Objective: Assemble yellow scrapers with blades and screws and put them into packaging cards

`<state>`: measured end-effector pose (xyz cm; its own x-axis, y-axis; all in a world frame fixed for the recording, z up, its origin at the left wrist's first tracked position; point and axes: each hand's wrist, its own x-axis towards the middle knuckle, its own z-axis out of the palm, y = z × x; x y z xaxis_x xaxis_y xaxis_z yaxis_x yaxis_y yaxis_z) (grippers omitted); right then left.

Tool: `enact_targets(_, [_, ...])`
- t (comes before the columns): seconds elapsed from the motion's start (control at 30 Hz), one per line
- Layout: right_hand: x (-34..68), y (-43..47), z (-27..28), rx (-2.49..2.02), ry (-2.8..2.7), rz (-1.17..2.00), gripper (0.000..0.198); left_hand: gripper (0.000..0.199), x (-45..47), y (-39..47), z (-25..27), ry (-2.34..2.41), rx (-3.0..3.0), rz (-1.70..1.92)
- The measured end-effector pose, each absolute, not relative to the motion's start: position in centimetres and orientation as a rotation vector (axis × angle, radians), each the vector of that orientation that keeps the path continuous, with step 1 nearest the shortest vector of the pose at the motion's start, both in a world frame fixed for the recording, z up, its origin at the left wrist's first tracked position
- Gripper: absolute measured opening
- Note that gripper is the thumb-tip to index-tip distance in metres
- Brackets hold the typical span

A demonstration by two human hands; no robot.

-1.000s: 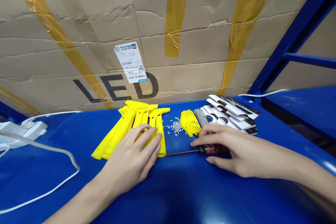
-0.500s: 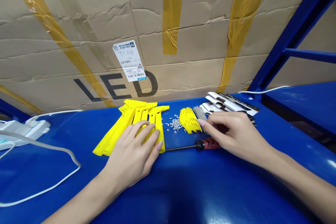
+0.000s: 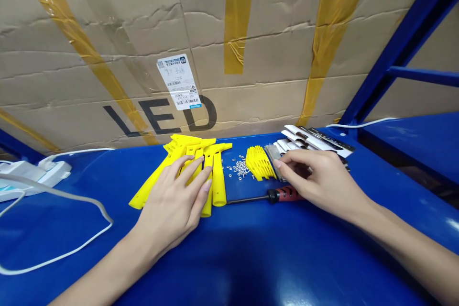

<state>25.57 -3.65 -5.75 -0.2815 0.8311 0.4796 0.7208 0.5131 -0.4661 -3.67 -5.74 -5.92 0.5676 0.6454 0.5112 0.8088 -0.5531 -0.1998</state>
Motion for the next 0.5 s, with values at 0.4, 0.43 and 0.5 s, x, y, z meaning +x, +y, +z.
enact_targets(0.4, [25.68, -3.42, -6.12, -1.285, -2.074, 0.203, 0.013, 0.028, -3.9, -5.8, -5.83, -1.115, -2.438, -0.575])
enact_targets(0.43, [25.68, -3.41, -6.11, -1.287, -2.074, 0.207, 0.014, 0.027, -3.91, -5.84, -5.81, -1.114, -2.441, -0.582])
enact_targets(0.5, [25.69, -3.39, -6.1, -1.288, -2.077, 0.215, 0.015, 0.025, -3.94, -5.92, -5.79, -1.109, -2.442, -0.6])
